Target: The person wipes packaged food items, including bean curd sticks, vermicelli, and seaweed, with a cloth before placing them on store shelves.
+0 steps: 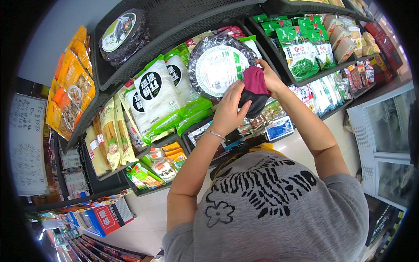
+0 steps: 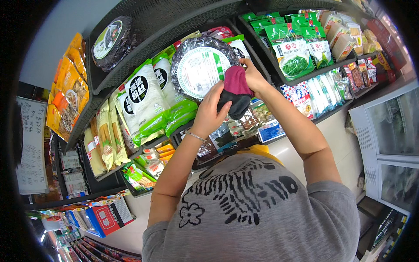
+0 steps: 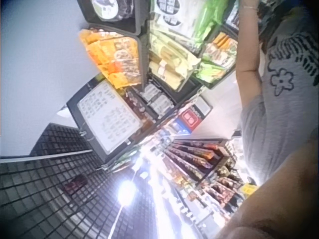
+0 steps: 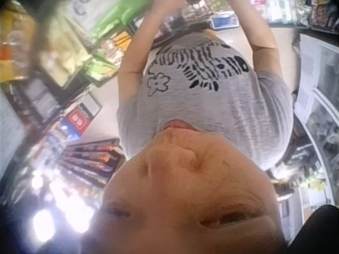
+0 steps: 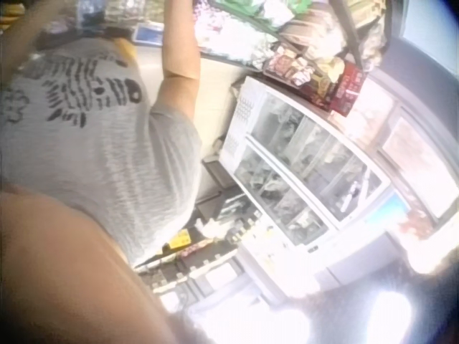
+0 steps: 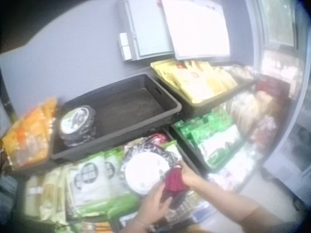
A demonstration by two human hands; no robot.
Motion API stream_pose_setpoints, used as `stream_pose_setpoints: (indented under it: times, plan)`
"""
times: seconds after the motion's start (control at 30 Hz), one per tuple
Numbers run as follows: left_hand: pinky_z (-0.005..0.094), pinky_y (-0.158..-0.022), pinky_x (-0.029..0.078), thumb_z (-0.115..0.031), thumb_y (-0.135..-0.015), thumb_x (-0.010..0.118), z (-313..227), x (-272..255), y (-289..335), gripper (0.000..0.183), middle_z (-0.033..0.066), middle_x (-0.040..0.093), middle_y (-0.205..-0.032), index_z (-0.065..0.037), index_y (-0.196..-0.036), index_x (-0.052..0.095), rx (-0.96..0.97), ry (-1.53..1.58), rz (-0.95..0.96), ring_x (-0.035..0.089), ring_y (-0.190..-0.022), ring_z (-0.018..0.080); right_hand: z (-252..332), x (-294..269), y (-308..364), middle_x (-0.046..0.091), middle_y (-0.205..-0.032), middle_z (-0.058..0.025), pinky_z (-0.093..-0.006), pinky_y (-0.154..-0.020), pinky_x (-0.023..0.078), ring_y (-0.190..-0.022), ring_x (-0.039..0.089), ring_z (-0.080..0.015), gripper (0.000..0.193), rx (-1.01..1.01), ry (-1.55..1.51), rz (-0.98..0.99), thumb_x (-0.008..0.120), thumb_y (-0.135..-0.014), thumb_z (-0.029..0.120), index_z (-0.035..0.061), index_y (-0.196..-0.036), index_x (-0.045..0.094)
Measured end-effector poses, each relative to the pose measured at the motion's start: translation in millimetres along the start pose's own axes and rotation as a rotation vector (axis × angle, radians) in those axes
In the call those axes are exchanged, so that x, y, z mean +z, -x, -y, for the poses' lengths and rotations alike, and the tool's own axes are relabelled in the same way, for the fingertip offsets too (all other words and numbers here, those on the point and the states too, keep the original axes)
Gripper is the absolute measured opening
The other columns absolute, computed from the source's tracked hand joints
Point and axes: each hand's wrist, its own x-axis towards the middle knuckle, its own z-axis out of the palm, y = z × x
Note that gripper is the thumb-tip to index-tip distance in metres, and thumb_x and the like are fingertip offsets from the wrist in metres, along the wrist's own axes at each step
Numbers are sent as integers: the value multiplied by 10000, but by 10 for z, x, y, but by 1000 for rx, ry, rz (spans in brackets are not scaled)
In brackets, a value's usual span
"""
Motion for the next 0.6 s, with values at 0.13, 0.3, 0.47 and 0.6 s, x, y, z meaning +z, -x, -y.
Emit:
stream_pose_setpoints:
  times: [0.13,0.3,0.47,0.6]
  plan:
    - [407,-983,362,-57,-784,616,-123,-158,21,442,203,499,-1230,18,-1194,470,29,-48,6,473,-1157,360,32,1,82,571,-974,-107,-267,-685,485,-809,591,-143,612,-45,21,47,655,-810,181,6,-1299,331]
    - [473,-1000,316,-42,-715,669,-186,-833,71,461,170,517,-1222,-23,-1149,517,173,-411,-256,434,-1188,376,309,-69,394,578,-994,-108,-267,-717,495,-849,599,-144,550,-84,-58,-40,615,-840,163,31,-1297,339]
    - [473,-1026,259,-131,-692,737,45,-1885,-307,622,219,386,-1326,-44,-1240,454,63,-804,-599,324,-1251,394,182,-457,687,563,-1114,-80,-269,-797,495,-947,586,-152,504,44,-368,-137,433,-929,112,99,-1397,248]
    - [563,-1008,257,-330,-634,788,328,-2399,-738,805,203,279,-1387,-155,-1312,391,-22,-879,-578,232,-1276,448,147,-528,894,538,-1140,-47,-246,-813,451,-962,540,-124,466,26,-303,-79,440,-915,80,91,-1368,333]
